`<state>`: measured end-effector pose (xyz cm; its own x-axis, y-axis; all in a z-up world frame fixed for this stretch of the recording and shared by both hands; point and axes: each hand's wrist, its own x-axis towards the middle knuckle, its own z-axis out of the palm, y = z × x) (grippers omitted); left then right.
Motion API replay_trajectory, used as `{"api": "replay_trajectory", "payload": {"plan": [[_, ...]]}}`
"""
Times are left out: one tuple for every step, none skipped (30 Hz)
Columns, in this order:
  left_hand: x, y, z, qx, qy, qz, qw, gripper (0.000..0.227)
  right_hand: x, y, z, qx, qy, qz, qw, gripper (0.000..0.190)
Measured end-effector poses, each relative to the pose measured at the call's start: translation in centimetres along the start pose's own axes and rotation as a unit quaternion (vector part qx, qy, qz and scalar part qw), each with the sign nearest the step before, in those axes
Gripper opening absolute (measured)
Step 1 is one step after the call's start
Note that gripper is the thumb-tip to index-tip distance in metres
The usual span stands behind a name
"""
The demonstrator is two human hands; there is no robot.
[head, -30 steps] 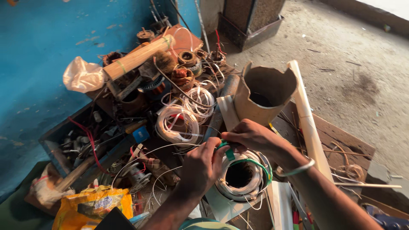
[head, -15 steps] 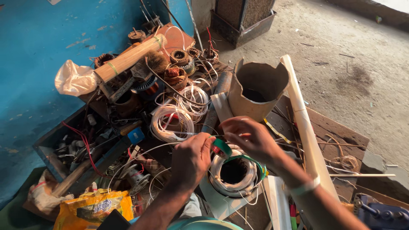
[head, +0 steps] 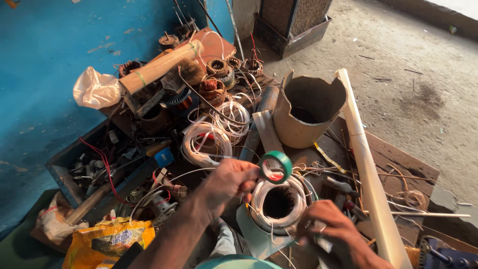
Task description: The person strips the insulation from a white wire using a yellow wire stripper, then wraps the exposed end with green electrical tape. The person works at a cluttered workbench with various tools and materials.
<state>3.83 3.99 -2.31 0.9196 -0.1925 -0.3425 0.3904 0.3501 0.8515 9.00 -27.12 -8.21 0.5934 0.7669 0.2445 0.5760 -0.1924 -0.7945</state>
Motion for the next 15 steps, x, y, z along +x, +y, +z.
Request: {"api": "replay_trajectory", "payload": {"plan": [[-0.1, 0.1, 0.2, 0.009, -0.007, -0.005, 1.000, 0.027, 0.7, -0.5, -0.4, -0.003, 0.050, 0.083, 0.995, 0.038], [-0.1, 0.3, 0.3, 0.017, -0.019, 0.005, 1.000, 0.028, 1.5, -1.4, -0.7, -0.062, 0.078, 0.050, 0.994, 0.039], [-0.1, 0.4, 0.6, 0.023, -0.035, 0.014, 0.999, 0.029, 2.4, -2.5, -0.9, -0.114, 0.107, 0.020, 0.988, 0.041], [0.0, 0.4, 0.9, 0.029, -0.050, 0.024, 0.998, 0.031, 3.5, -3.8, -1.2, -0.152, 0.133, -0.012, 0.979, 0.042], [0.1, 0.7, 1.1, 0.028, -0.036, 0.020, 0.999, 0.028, 4.9, -4.9, -1.1, -0.128, 0.122, -0.050, 0.983, 0.044], [0.2, 0.9, 1.2, 0.026, -0.022, 0.016, 0.999, 0.026, 6.4, -5.9, -1.2, -0.099, 0.112, -0.094, 0.984, 0.045], [0.2, 1.2, 1.2, 0.025, -0.007, 0.012, 1.000, 0.024, 7.8, -6.8, -1.0, -0.067, 0.105, -0.128, 0.984, 0.050], [0.2, 1.3, 1.2, 0.011, -0.020, 0.012, 1.000, 0.026, 9.0, -7.5, -0.5, -0.039, 0.121, -0.110, 0.986, 0.051], [0.0, 1.1, 1.2, -0.003, -0.030, 0.012, 0.999, 0.028, 10.1, -7.8, 0.1, -0.010, 0.134, -0.092, 0.987, 0.052], [-0.2, 1.0, 1.1, -0.018, -0.040, 0.013, 0.999, 0.030, 10.9, -7.9, 0.5, 0.019, 0.147, -0.074, 0.986, 0.053], [-0.3, 0.8, 1.1, 0.016, -0.018, 0.023, 0.999, 0.028, 11.4, -7.9, 0.7, 0.008, 0.139, -0.089, 0.986, 0.046], [-0.4, 0.5, 1.2, 0.050, 0.005, 0.033, 0.998, 0.028, 11.7, -7.7, 0.9, -0.003, 0.131, -0.104, 0.986, 0.039], [-0.4, 0.4, 1.1, 0.085, 0.028, 0.043, 0.995, 0.028, 12.0, -7.5, 1.1, -0.013, 0.123, -0.120, 0.985, 0.032], [-0.5, 0.3, 1.0, 0.102, 0.042, 0.064, 0.992, 0.029, 12.1, -7.2, 1.3, -0.050, 0.136, -0.132, 0.981, 0.032], [-0.6, 0.1, 1.3, 0.117, 0.052, 0.084, 0.988, 0.031, 12.0, -7.0, 1.3, -0.090, 0.148, -0.141, 0.975, 0.032]]}}
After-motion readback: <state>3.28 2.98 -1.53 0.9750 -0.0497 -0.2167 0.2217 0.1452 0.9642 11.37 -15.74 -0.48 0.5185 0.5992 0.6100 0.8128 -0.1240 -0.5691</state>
